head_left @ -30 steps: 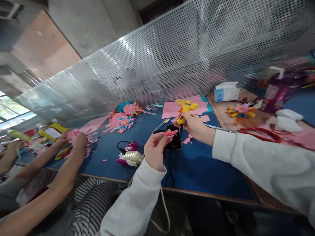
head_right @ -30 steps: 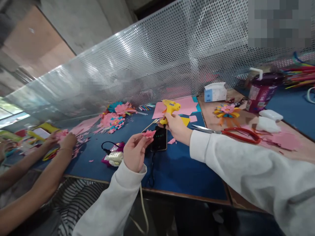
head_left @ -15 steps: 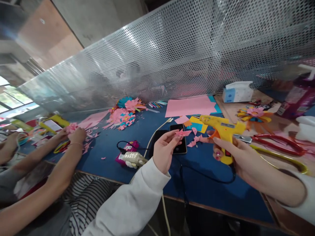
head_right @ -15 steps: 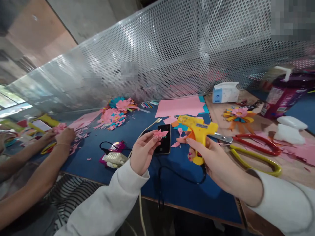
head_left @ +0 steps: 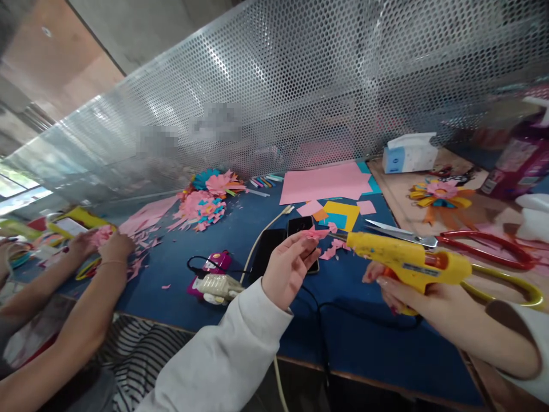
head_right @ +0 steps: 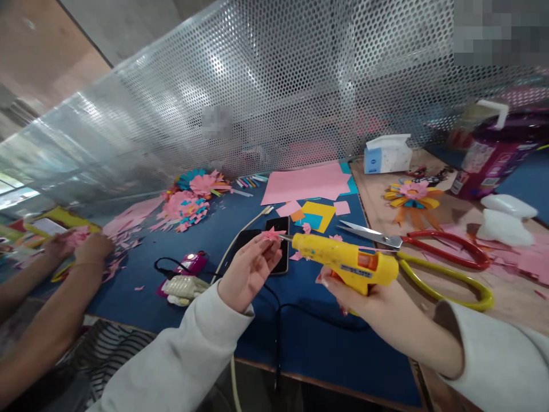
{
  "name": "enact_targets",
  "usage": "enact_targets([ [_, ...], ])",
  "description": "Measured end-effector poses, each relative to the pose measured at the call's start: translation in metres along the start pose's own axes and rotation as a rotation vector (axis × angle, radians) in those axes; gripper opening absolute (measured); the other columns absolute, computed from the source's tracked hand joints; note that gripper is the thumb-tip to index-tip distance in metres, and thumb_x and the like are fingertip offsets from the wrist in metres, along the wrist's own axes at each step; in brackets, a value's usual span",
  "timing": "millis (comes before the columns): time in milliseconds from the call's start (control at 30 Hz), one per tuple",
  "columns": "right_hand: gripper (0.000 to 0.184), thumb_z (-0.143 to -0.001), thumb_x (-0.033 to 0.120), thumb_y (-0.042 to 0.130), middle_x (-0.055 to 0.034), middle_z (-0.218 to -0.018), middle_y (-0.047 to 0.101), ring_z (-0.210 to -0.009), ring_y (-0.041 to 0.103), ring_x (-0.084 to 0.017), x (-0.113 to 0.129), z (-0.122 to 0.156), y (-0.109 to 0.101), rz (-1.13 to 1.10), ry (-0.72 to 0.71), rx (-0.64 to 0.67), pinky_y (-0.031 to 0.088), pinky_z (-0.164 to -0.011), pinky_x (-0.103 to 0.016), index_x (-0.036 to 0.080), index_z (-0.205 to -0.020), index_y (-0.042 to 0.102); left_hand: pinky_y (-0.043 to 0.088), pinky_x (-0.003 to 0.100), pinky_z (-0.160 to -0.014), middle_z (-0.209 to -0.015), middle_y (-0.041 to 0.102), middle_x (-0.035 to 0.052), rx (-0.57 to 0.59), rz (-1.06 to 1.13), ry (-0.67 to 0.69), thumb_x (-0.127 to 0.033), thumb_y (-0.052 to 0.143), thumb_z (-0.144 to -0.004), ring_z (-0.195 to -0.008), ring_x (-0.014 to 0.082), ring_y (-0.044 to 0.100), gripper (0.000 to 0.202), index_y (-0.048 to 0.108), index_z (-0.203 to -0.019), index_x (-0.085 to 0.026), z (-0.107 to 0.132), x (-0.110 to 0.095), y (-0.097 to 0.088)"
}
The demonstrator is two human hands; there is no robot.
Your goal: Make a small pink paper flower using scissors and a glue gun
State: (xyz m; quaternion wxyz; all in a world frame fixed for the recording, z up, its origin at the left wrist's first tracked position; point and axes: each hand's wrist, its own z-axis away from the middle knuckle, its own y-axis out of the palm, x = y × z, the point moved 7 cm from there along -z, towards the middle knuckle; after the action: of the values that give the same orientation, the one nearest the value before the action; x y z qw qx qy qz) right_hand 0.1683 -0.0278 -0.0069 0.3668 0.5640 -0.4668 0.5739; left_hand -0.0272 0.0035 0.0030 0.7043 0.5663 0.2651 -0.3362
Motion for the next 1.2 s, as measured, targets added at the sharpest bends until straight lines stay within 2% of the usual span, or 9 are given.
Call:
enact_targets([
  [133, 0.030, -0.079, 0.050, 0.058, 0.0012, -0.059, 0.056, -0.047, 0.051, -0.011, 0.000, 0.001, 0.001, 0.072, 0.052, -0.021, 0.044, -0.045, -0.024, 0.021, -0.084, 0.062, 0.052, 0.023, -0.069, -0.071, 0.067, 0.0014, 0.009, 0.022, -0.026, -0.013, 0.075, -0.065, -0.071, 0.0102, 0.064, 0.015, 0.067, -0.077, -0.013, 0.001, 0.001, -0.001],
  [367, 0.031, -0.079, 0.051, 0.056, 0.0022, -0.048, 0.052, -0.045, 0.049, -0.012, 0.000, 0.000, 0.003, 0.143, 0.101, -0.042, 0.043, -0.047, -0.026, 0.021, -0.069, 0.057, 0.050, 0.021, -0.063, -0.072, 0.068, 0.0010, 0.029, -0.045, -0.020, -0.018, 0.079, -0.061, -0.071, 0.0108, 0.063, 0.018, 0.068, -0.075, -0.015, 0.005, 0.002, 0.003],
  [500, 0.034, -0.079, 0.053, 0.054, 0.0017, -0.050, 0.052, -0.045, 0.049, -0.013, -0.003, 0.001, 0.004, 0.146, 0.106, -0.036, 0.042, -0.045, -0.026, 0.022, -0.064, 0.054, 0.050, 0.021, -0.062, -0.078, 0.069, 0.0020, 0.053, -0.071, -0.012, -0.020, 0.082, -0.058, -0.071, 0.0101, 0.062, 0.022, 0.069, -0.075, -0.015, 0.007, 0.002, 0.006],
  [667, 0.037, -0.079, 0.053, 0.053, 0.0006, -0.047, 0.052, -0.047, 0.050, -0.015, 0.000, 0.003, 0.002, 0.212, 0.090, -0.048, 0.044, -0.050, -0.029, 0.023, -0.057, 0.051, 0.050, 0.021, -0.063, -0.073, 0.069, 0.0007, 0.075, -0.088, 0.023, -0.020, 0.083, -0.056, -0.072, 0.0102, 0.062, 0.020, 0.069, -0.070, -0.016, 0.008, 0.000, 0.006],
  [833, 0.039, -0.078, 0.054, 0.052, 0.0004, -0.043, 0.051, -0.043, 0.047, -0.014, 0.007, 0.002, 0.003, 0.227, 0.069, -0.062, 0.043, -0.047, -0.029, 0.024, -0.054, 0.050, 0.050, 0.021, -0.064, -0.072, 0.068, 0.0007, 0.078, -0.097, 0.029, -0.019, 0.083, -0.056, -0.069, 0.0097, 0.061, 0.019, 0.070, -0.069, -0.016, 0.009, 0.000, 0.007],
  [967, 0.043, -0.075, 0.054, 0.055, -0.0011, -0.042, 0.051, -0.042, 0.048, -0.015, 0.010, 0.002, 0.003, 0.226, 0.086, -0.083, 0.044, -0.047, -0.030, 0.024, -0.045, 0.045, 0.048, 0.018, -0.059, -0.071, 0.068, 0.0000, 0.061, -0.108, 0.022, -0.019, 0.084, -0.055, -0.063, 0.0072, 0.059, 0.020, 0.070, -0.068, -0.016, 0.009, 0.001, 0.005],
  [1200, 0.041, -0.077, 0.054, 0.053, 0.0002, -0.044, 0.051, -0.044, 0.049, -0.015, 0.005, 0.003, 0.002, 0.216, 0.095, -0.082, 0.046, -0.049, -0.029, 0.024, -0.050, 0.048, 0.040, 0.015, -0.050, -0.070, 0.065, -0.0008, 0.043, -0.119, 0.069, -0.017, 0.083, -0.055, -0.056, 0.0043, 0.053, 0.020, 0.069, -0.069, -0.016, 0.008, -0.003, 0.004],
])
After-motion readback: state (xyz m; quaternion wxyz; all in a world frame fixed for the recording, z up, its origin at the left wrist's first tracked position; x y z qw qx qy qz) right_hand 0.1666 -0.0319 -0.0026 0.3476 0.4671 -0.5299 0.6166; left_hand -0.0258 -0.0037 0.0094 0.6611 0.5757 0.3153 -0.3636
